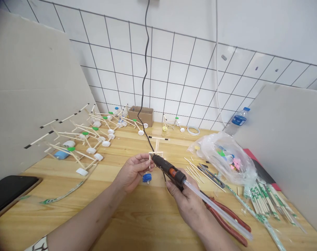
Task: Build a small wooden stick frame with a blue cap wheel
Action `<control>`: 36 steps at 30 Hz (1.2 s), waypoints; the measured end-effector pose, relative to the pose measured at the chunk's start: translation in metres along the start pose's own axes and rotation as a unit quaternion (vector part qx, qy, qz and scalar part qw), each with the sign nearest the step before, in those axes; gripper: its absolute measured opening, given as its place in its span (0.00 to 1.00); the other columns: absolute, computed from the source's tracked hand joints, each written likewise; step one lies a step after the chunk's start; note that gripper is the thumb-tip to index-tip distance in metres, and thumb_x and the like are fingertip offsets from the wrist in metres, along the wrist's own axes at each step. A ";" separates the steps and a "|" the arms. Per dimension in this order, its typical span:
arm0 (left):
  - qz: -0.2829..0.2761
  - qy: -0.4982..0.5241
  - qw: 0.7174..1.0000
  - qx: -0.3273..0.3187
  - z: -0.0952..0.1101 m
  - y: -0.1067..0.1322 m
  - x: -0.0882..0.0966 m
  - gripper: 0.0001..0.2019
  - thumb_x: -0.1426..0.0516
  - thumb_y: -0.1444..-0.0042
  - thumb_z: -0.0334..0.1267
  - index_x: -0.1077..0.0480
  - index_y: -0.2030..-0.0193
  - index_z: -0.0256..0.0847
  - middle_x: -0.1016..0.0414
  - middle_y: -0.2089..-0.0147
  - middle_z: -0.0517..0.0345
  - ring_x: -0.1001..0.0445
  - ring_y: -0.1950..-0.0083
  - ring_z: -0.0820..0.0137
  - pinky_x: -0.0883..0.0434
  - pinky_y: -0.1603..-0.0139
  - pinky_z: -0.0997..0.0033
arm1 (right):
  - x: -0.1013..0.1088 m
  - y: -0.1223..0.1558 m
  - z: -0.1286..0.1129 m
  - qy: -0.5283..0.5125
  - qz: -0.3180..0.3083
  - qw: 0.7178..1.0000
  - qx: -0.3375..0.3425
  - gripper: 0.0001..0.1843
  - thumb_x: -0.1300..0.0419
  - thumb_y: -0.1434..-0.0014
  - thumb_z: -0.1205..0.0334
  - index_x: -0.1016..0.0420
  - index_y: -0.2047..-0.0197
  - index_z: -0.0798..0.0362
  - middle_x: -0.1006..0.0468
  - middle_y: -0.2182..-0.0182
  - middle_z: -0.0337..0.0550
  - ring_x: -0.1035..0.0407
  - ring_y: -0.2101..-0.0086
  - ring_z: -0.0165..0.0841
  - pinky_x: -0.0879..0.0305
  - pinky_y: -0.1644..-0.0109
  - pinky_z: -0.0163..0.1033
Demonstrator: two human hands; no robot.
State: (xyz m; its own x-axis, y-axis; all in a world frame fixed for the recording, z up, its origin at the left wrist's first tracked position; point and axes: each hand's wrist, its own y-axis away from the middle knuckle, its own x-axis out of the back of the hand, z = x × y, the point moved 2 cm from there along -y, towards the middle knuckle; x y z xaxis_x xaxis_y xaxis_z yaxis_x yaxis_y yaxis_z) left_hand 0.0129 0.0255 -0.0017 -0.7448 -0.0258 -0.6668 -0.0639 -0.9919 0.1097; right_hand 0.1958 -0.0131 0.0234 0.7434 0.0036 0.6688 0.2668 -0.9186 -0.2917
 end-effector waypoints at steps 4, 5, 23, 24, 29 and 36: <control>-0.004 0.000 1.000 -0.001 0.001 0.000 0.000 0.13 0.32 0.67 0.31 0.28 0.73 0.34 0.25 0.76 0.58 0.29 0.75 0.76 0.34 0.72 0.78 | 0.000 0.000 0.000 0.005 0.002 1.000 -0.002 0.14 0.48 0.41 0.52 0.28 0.64 0.53 0.26 0.71 0.41 0.32 0.68 0.35 0.36 0.64 0.36; -0.004 -0.001 1.000 -0.002 0.001 0.000 0.000 0.13 0.32 0.67 0.31 0.28 0.73 0.34 0.25 0.76 0.58 0.29 0.75 0.76 0.33 0.72 0.78 | 0.000 0.000 -0.001 0.005 0.003 1.000 -0.003 0.14 0.48 0.41 0.52 0.28 0.65 0.53 0.26 0.71 0.41 0.32 0.69 0.35 0.36 0.64 0.36; 0.006 0.004 1.000 -0.002 0.002 0.001 -0.001 0.12 0.32 0.67 0.30 0.28 0.73 0.34 0.25 0.75 0.57 0.29 0.75 0.76 0.33 0.72 0.77 | 0.003 -0.001 -0.007 -0.003 0.000 1.000 -0.017 0.14 0.47 0.42 0.52 0.27 0.63 0.53 0.24 0.69 0.42 0.31 0.67 0.37 0.35 0.62 0.37; 0.005 0.005 1.000 -0.002 0.002 0.001 -0.001 0.12 0.32 0.67 0.30 0.28 0.73 0.34 0.25 0.75 0.57 0.29 0.75 0.76 0.33 0.72 0.77 | 0.004 -0.001 -0.008 -0.004 -0.002 1.000 -0.018 0.14 0.47 0.42 0.52 0.27 0.63 0.53 0.24 0.70 0.42 0.31 0.67 0.37 0.35 0.62 0.37; 0.002 0.008 1.000 -0.003 0.002 0.000 -0.001 0.12 0.32 0.67 0.30 0.28 0.73 0.34 0.25 0.75 0.57 0.29 0.75 0.76 0.33 0.72 0.78 | 0.005 -0.001 -0.011 -0.005 -0.004 1.000 -0.025 0.15 0.47 0.42 0.52 0.26 0.63 0.54 0.24 0.70 0.42 0.31 0.67 0.37 0.35 0.63 0.38; 0.002 0.014 1.000 -0.013 0.003 0.000 0.000 0.12 0.33 0.65 0.28 0.28 0.72 0.33 0.25 0.75 0.57 0.29 0.75 0.76 0.32 0.72 0.78 | 0.003 -0.003 -0.003 -0.037 0.014 0.999 -0.037 0.16 0.45 0.44 0.50 0.25 0.63 0.54 0.23 0.69 0.44 0.30 0.66 0.38 0.35 0.62 0.39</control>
State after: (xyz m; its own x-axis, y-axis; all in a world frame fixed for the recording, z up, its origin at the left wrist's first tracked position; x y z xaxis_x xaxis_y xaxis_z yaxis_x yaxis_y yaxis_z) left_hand 0.0111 0.0261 0.0010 -0.7267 -0.0326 -0.6862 -0.0441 -0.9946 0.0939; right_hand 0.1953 -0.0119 0.0282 0.7940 0.0038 0.6079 0.2007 -0.9456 -0.2563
